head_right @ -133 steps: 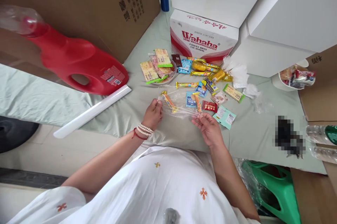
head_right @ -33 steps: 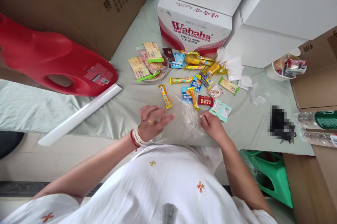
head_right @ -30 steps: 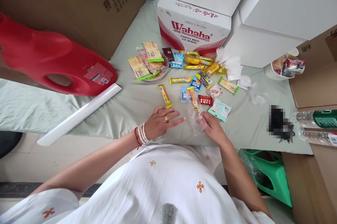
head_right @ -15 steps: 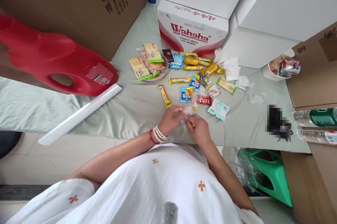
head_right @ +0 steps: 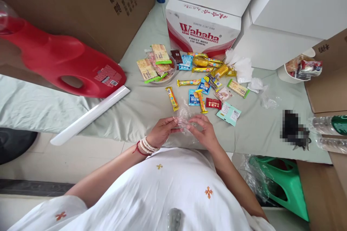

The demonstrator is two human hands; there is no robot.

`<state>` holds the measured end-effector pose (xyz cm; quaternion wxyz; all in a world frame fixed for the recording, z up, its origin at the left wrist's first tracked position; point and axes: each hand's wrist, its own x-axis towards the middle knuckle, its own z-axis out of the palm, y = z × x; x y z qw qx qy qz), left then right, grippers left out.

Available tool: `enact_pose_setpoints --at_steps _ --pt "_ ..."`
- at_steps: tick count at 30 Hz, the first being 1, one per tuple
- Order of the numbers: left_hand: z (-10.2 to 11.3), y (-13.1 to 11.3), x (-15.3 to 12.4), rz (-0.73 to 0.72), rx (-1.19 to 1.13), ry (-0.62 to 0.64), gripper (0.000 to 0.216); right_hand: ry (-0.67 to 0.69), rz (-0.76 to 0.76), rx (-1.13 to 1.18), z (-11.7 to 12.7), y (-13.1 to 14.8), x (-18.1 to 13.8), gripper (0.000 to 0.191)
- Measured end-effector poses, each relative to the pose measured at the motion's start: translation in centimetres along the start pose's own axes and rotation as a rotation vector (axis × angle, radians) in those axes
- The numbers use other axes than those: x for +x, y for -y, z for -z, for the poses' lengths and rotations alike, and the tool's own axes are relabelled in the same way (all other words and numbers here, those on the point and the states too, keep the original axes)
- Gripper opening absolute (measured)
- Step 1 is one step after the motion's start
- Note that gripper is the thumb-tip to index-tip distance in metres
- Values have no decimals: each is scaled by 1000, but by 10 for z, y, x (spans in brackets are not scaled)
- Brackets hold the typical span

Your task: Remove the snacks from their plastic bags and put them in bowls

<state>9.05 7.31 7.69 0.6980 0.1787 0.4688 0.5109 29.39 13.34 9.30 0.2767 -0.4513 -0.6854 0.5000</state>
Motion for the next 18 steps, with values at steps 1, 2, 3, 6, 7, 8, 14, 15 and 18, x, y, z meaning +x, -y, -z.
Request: enact_pose_setpoints --at_steps 1,2,3,6,7,8,14,15,18 --pt "-2 0 0 -8 8 -3 48 -7 4 -1 -3 1 3 31" --pt "-2 -1 0 -10 7 -11 47 -28 -19 25 -4 1 5 31" --pt "0 -2 -1 -6 -3 -22 46 -64 -66 81 -3 -1 7 33" --pt "18 -6 -4 35 -53 -47 45 -240 -265 338 8 -11 8 41" --pt "26 -6 -6 48 -53 -64 46 -303 -321 404 13 -16 7 43" --pt "34 -6 -7 50 -24 -95 48 -359 -361 438 17 -19 7 45" --pt "57 8 -22 -540 995 -509 50 -413 -370 273 16 -28 6 45" --pt "55 8 -24 -705 1185 -437 48 -394 -359 254 13 -27 7 44" --pt "39 2 -22 -1012 1541 78 55 -361 -327 229 5 -25 10 42"
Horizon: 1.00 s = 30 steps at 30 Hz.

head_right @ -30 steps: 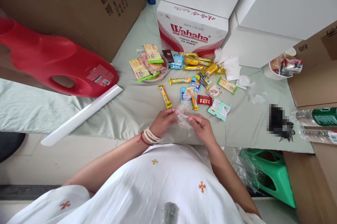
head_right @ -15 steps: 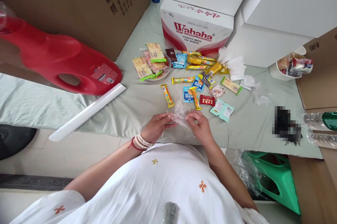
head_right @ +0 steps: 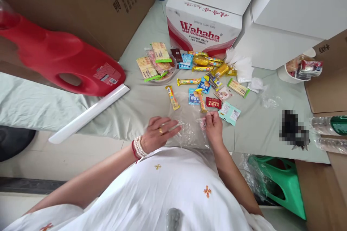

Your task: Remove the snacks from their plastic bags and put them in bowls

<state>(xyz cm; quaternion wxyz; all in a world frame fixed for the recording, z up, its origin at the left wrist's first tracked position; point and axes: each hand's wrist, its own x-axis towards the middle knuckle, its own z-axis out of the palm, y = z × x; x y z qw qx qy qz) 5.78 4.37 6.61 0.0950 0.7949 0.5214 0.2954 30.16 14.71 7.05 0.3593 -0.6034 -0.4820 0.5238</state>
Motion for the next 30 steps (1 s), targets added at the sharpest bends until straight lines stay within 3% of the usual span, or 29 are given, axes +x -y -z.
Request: enact_pose_setpoints --at_steps 1,3,6,8,11,14,16,18,20,22,25,28,30 --pt "1 -2 8 -107 1 91 56 4 7 -1 -1 1 1 42" --pt "0 -5 25 -129 2 219 49 1 9 -2 -1 2 4 41" --pt "-4 0 45 93 -12 316 40 -27 0 -28 8 1 9 42" --pt "-7 7 50 246 -25 351 50 -47 -6 -66 18 -4 12 44" --pt "-9 16 44 343 -21 410 53 -52 -29 -156 41 -16 16 46" --pt "-6 19 28 311 -44 452 27 41 -56 -361 74 -18 28 41" --pt "-3 17 17 301 -70 406 7 144 -42 -574 92 -4 41 35" --pt "-1 13 8 301 -102 336 32 150 32 -798 97 23 54 32" --pt "-1 10 1 286 -133 314 50 39 141 -995 82 54 66 34" --pt "-3 9 -4 264 -159 341 61 -40 202 -1158 52 80 74 39" --pt "-5 9 -7 267 -233 395 68 59 192 -1354 -1 93 83 46" --pt "-6 13 -9 315 -377 415 40 265 152 -1473 -29 87 92 44" --pt "-9 15 -10 371 -457 392 13 281 127 -1473 -31 87 100 39"
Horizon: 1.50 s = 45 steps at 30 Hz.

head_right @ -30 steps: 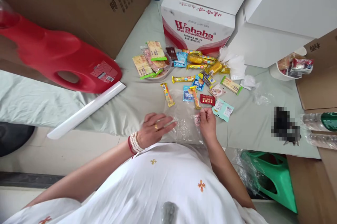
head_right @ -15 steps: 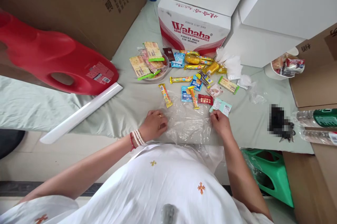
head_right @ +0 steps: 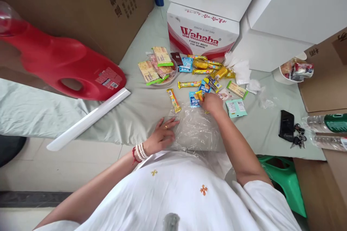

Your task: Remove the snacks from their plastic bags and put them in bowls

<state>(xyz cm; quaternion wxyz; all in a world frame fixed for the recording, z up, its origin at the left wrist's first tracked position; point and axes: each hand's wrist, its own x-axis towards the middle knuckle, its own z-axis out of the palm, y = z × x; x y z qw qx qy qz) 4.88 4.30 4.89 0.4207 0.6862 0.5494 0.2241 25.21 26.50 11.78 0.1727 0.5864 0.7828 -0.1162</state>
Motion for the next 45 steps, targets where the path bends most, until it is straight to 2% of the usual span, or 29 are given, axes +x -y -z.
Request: enact_pose_setpoints --at_steps 3,5,8,11,14,16,21,24,27,29,32,36,37,39,42,45 --pt "-3 1 3 35 -53 -66 43 -114 -87 70 20 -2 9 45" --pt "-5 1 5 36 -46 -82 47 -147 -63 94 34 12 14 51" --pt "-5 -1 5 18 2 -45 39 -33 109 75 38 58 21 57" --pt "-3 -2 2 -11 74 1 28 124 247 17 22 110 23 61" --pt "-2 -2 -2 -39 122 8 21 178 269 -1 10 131 21 56" --pt "-3 -2 -3 -55 136 -2 19 148 263 4 15 124 20 49" --pt "-6 0 -4 -64 126 -22 10 -21 220 -118 52 71 43 43" --pt "-6 0 -4 -45 105 -60 34 -70 291 -247 58 55 63 47" --pt "-6 1 -3 -29 113 -94 65 -47 382 -310 47 56 76 54" --pt "-5 1 -2 -21 140 -106 72 -49 402 -338 41 56 79 47" --pt "-3 1 3 7 195 -118 70 -96 349 -346 45 45 76 38" --pt "1 0 12 57 246 -106 70 -264 183 -222 71 11 43 42" --pt "2 -1 14 62 255 -100 71 -276 177 -178 75 4 27 43" --pt "3 -2 16 66 269 -86 73 -208 234 -107 73 0 -9 41" --pt "4 -3 16 70 284 -74 80 -34 399 -92 40 15 -58 30" --pt "4 -1 13 85 295 -98 82 -52 400 -188 -9 37 -84 28"
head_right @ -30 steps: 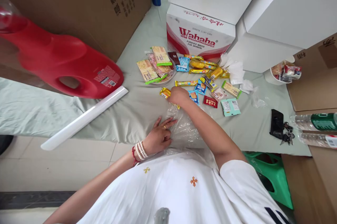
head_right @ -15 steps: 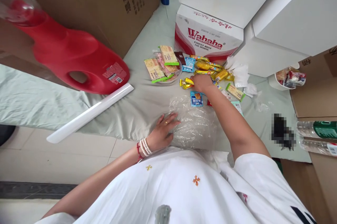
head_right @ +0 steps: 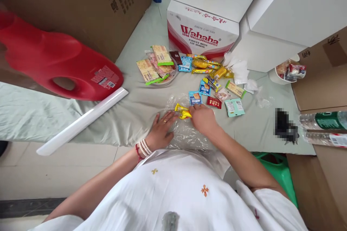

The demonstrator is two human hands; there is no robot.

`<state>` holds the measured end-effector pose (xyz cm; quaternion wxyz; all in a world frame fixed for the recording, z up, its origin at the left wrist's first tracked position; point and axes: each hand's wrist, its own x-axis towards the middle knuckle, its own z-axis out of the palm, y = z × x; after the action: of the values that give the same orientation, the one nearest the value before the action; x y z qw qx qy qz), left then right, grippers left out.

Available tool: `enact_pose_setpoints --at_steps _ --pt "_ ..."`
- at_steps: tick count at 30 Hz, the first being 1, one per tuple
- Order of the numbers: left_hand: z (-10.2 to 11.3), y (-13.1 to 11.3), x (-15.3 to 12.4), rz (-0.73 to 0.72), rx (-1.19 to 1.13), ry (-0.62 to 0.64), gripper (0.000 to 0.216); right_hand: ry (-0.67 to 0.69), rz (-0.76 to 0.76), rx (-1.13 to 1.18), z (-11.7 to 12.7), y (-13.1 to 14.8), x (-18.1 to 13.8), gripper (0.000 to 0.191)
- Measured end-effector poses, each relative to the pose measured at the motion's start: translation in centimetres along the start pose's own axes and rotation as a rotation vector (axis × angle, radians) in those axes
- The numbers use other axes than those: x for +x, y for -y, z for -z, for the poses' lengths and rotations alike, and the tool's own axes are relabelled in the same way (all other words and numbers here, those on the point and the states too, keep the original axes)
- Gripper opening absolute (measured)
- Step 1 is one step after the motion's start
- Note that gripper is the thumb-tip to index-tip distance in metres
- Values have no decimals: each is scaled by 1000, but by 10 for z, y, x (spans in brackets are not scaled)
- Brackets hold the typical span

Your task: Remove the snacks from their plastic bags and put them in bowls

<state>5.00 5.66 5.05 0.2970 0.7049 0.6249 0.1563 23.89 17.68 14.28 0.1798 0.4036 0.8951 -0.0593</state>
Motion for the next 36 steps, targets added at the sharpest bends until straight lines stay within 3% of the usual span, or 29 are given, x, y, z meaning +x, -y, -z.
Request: enact_pose_setpoints --at_steps 3,6,13,18,21,26,29,33,36 --pt "-2 4 -5 15 21 -26 75 -19 -54 -55 -32 15 -8 48" --pt "-4 6 -9 5 47 -46 68 2 10 -28 -41 8 -16 66" --pt "-10 5 -10 28 125 -78 64 0 67 -84 -34 -2 -26 35" --pt "-13 4 -11 32 174 -106 63 -19 126 45 -29 4 -24 40" --pt "-13 3 -10 30 171 -105 63 -71 51 116 -24 2 -9 42" --pt "-11 3 -10 49 176 -85 64 47 1 107 -23 -9 22 31" --pt "-9 4 -11 40 182 -70 64 19 -17 111 -21 -20 19 34" --pt "-8 4 -10 28 201 -77 62 -34 134 124 -19 -24 -2 37" --pt "-10 2 -8 44 202 -87 63 33 259 80 -25 -15 -14 44"
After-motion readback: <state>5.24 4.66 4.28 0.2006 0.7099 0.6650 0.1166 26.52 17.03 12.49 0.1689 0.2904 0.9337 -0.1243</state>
